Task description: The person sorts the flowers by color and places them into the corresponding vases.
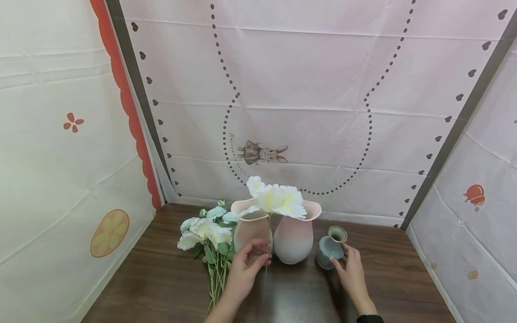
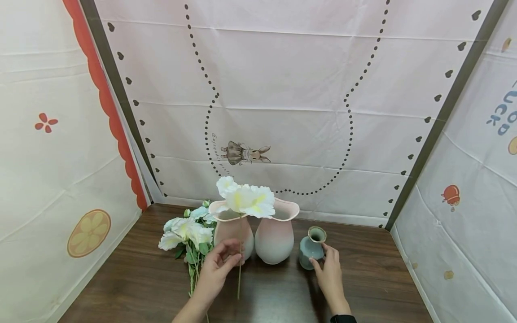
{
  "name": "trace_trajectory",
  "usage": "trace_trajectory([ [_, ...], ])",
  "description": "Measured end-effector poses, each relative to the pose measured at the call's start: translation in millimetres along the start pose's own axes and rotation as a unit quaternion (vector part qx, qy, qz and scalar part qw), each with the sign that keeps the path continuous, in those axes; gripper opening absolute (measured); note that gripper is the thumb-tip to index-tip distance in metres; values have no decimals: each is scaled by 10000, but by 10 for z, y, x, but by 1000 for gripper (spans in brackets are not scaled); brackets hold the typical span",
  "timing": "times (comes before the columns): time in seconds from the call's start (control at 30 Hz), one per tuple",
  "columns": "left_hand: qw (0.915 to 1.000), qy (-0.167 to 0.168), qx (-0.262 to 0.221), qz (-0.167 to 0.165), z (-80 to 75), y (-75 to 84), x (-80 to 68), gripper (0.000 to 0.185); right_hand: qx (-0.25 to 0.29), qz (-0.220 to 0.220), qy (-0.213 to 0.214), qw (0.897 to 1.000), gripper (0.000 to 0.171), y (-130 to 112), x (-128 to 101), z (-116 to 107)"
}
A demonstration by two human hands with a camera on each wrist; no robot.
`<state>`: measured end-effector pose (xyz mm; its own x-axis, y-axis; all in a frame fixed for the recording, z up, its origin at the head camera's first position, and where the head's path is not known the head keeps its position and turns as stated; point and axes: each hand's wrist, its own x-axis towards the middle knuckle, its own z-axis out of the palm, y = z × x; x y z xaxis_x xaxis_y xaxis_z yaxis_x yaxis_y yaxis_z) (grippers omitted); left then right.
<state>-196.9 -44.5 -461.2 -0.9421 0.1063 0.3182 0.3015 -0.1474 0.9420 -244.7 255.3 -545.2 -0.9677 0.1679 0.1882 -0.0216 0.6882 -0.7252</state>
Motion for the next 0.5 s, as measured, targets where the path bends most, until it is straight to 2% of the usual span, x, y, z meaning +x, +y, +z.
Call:
trace_trajectory([
  [0.1,10000,71,18,18,-6,31,17,26,23,28,-19,10000,61,-3,1,0],
  [0.33,9990,194,203,348,-43,117,65,25,33,25,-22,10000,61,5,0,7],
  [0.5,9986,287,282,336,-91,154,120,25,38,-21,14,10000,61,11,-1,8],
])
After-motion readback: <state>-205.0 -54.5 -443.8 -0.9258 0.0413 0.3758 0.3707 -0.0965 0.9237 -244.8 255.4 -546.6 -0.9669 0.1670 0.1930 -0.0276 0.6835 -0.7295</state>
